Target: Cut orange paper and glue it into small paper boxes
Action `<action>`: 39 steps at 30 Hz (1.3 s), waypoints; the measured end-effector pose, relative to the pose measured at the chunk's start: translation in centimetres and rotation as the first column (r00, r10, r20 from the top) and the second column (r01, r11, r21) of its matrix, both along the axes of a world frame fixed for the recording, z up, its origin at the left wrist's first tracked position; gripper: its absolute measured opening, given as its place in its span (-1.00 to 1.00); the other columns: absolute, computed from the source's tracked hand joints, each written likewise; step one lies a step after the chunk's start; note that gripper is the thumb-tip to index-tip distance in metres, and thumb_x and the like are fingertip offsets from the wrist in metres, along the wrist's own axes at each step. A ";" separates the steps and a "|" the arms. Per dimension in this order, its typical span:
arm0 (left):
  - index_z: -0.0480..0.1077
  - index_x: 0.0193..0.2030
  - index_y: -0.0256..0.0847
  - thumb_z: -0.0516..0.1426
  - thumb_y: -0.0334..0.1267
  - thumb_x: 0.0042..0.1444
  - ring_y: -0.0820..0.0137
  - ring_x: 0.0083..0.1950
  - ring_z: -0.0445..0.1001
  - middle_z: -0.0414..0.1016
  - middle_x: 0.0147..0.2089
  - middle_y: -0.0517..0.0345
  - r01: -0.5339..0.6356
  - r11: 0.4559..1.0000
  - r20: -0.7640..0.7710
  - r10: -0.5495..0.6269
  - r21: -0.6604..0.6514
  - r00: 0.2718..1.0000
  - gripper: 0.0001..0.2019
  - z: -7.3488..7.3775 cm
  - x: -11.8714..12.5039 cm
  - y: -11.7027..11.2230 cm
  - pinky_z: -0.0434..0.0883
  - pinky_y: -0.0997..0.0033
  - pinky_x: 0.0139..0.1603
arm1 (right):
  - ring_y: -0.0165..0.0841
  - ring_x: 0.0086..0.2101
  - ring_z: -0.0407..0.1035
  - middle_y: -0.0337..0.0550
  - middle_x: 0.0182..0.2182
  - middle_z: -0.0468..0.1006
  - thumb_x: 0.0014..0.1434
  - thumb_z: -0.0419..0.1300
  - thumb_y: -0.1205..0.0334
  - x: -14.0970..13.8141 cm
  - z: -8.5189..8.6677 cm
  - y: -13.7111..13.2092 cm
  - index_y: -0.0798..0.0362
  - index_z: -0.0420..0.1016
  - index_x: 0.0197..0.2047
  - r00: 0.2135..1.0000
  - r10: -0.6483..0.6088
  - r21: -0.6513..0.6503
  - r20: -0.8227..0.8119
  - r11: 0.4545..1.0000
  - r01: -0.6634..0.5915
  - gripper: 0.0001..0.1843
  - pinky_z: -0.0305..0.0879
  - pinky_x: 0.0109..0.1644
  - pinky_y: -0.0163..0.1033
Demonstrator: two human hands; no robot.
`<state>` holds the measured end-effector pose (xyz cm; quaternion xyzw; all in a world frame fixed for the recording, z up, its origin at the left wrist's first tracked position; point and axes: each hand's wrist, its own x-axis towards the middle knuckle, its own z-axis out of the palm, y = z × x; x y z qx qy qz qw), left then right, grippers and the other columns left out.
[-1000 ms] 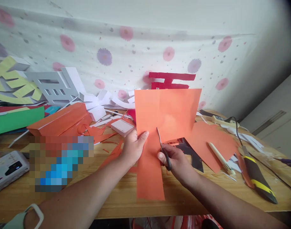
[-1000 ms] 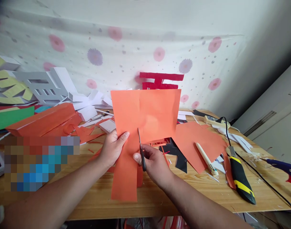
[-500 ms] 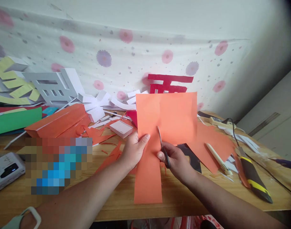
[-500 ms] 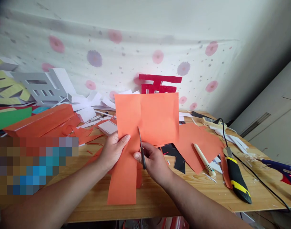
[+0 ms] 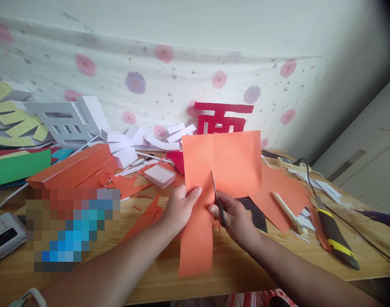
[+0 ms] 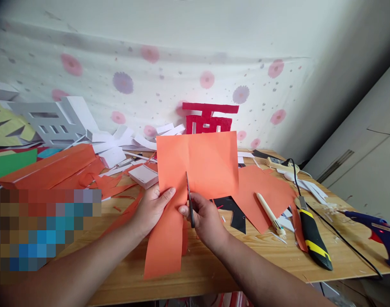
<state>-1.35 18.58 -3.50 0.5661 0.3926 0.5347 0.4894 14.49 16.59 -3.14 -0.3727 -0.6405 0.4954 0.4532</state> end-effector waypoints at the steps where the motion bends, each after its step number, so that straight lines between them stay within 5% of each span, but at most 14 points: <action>1: 0.45 -0.01 -0.28 0.15 0.00 0.13 0.14 -0.02 0.53 0.55 0.03 -0.06 0.004 1.000 -0.002 -0.004 -0.013 1.000 -0.58 0.1 0.0 -0.1 0.46 0.28 -0.09 | -0.38 -0.43 0.26 -0.22 -0.47 0.40 0.06 0.25 -0.21 0.1 0.0 0.0 0.05 0.40 -0.29 1.000 0.008 0.000 -0.009 1.000 -0.008 -0.54 0.31 -0.32 -0.28; 7: 0.43 -0.01 -0.24 0.15 -0.02 0.14 0.16 -0.08 0.57 0.56 0.01 -0.06 0.145 0.986 0.050 -0.141 -0.087 0.989 -0.61 0.3 0.2 -0.5 0.48 0.26 -0.12 | -0.34 -0.35 0.29 -0.16 -0.38 0.45 0.10 0.19 -0.24 0.7 0.2 0.0 0.08 0.43 -0.21 0.998 -0.024 0.024 0.053 0.999 0.023 -0.50 0.30 -0.28 -0.27; 16: 0.49 -0.07 -0.23 0.16 -0.01 0.13 0.16 -0.13 0.58 0.61 -0.12 -0.03 0.203 0.967 0.044 -0.198 -0.156 0.979 -0.64 0.5 0.3 -0.7 0.49 0.29 -0.19 | -0.34 -0.34 0.32 -0.15 -0.34 0.49 0.07 0.24 -0.21 1.0 0.4 0.1 0.08 0.46 -0.17 0.999 -0.010 -0.004 -0.042 1.000 0.010 -0.49 0.30 -0.25 -0.25; 22: 0.49 -0.05 -0.22 0.16 -0.03 0.13 0.16 -0.10 0.57 0.59 -0.06 -0.02 0.209 0.966 0.036 -0.205 -0.151 0.978 -0.64 0.3 0.3 -0.7 0.48 0.28 -0.16 | -0.43 -0.47 0.20 -0.24 -0.46 0.39 0.00 0.30 -0.21 1.0 0.4 0.2 0.08 0.44 -0.23 0.996 -0.051 -0.053 -0.068 0.997 0.048 -0.48 0.20 -0.38 -0.30; 27: 0.48 -0.07 -0.18 0.18 -0.04 0.12 0.27 -0.28 0.58 0.61 -0.18 0.06 0.256 0.944 0.096 -0.241 -0.206 0.966 -0.68 0.2 0.6 -0.9 0.48 0.33 -0.27 | -0.51 -0.58 0.03 -0.35 -0.56 0.23 0.04 0.23 -0.29 1.4 1.2 0.3 0.05 0.34 -0.32 0.997 -0.044 -0.026 -0.066 0.999 0.043 -0.47 0.03 -0.53 -0.35; 33: 0.48 -0.08 -0.19 0.19 -0.03 0.10 0.25 -0.27 0.59 0.62 -0.17 0.05 0.274 0.927 0.151 -0.241 -0.256 0.959 -0.66 0.4 0.6 -0.9 0.48 0.32 -0.28 | -0.48 -0.56 0.10 -0.32 -0.56 0.24 0.13 0.11 -0.33 2.0 1.9 -0.5 0.05 0.28 -0.41 0.999 0.040 0.046 0.019 0.998 -0.041 -0.46 0.03 -0.51 -0.33; 39: 0.49 -0.17 -0.27 0.17 0.01 0.12 0.27 -0.30 0.57 0.61 -0.26 0.02 0.233 0.953 0.044 -0.229 -0.194 0.972 -0.65 0.6 -0.2 -0.3 0.46 0.38 -0.33 | -0.47 -0.55 0.15 -0.24 -0.51 0.34 0.10 0.10 -0.37 2.5 1.2 -1.3 0.08 0.31 -0.31 0.996 0.078 -0.074 0.032 0.994 -0.075 -0.41 0.06 -0.52 -0.34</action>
